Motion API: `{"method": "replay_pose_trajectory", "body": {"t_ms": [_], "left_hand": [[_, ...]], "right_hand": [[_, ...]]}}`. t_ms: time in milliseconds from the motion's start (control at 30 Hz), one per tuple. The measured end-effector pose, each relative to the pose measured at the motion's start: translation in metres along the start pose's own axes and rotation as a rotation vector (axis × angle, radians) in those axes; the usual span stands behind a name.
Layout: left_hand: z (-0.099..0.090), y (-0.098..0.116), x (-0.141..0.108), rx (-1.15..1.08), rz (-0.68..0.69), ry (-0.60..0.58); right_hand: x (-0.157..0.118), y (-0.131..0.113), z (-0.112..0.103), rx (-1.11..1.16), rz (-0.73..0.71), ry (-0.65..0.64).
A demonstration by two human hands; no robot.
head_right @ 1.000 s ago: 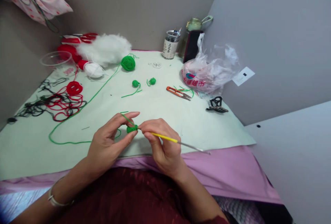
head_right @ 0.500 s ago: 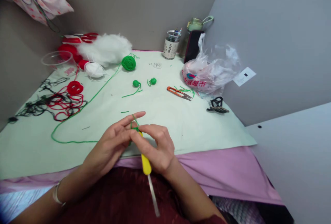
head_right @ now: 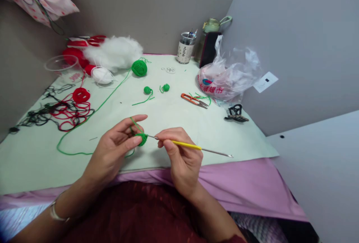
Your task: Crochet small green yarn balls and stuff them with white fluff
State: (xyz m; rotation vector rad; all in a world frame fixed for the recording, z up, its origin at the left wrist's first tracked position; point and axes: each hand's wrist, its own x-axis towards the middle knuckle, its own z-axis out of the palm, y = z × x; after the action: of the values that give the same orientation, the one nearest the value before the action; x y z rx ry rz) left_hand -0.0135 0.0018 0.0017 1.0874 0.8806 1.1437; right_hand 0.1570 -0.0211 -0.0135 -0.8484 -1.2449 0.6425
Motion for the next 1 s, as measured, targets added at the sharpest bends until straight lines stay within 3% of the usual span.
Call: {"method": "replay_pose_trajectory", "body": {"t_ms": [133, 233, 333, 467, 567, 667, 733, 833, 900, 1000], "left_hand": [[-0.004, 0.001, -0.002, 0.282, 0.186, 0.037], [-0.001, 0.001, -0.003, 0.209, 0.083, -0.052], [0.005, -0.002, -0.003, 0.031, -0.041, -0.131], [0.012, -0.006, -0.002, -0.089, -0.088, -0.089], [0.016, -0.008, -0.002, -0.178, -0.13, -0.025], [0.016, -0.007, 0.0, -0.389, -0.273, -0.103], [0.013, -0.006, 0.002, -0.482, -0.349, -0.142], [0.01, -0.003, 0.004, -0.492, -0.33, -0.117], [0.01, -0.004, 0.004, -0.437, -0.271, -0.114], [0.01, -0.007, 0.002, -0.293, -0.182, -0.186]], "right_hand": [[-0.001, -0.003, -0.003, -0.035, 0.008, -0.007], [0.001, 0.002, -0.002, 0.114, 0.132, -0.047], [0.002, 0.007, 0.001, 0.149, 0.148, -0.076], [-0.003, 0.008, 0.004, 0.009, 0.029, -0.057], [-0.009, 0.009, 0.001, -0.264, -0.183, -0.122], [-0.01, 0.01, -0.002, -0.428, -0.352, -0.145], [-0.006, 0.009, -0.003, -0.315, -0.272, -0.085], [0.002, 0.006, -0.001, 0.023, -0.015, 0.023], [0.005, 0.005, 0.001, 0.172, 0.1, 0.008], [0.004, 0.009, 0.002, 0.163, 0.149, -0.049]]}}
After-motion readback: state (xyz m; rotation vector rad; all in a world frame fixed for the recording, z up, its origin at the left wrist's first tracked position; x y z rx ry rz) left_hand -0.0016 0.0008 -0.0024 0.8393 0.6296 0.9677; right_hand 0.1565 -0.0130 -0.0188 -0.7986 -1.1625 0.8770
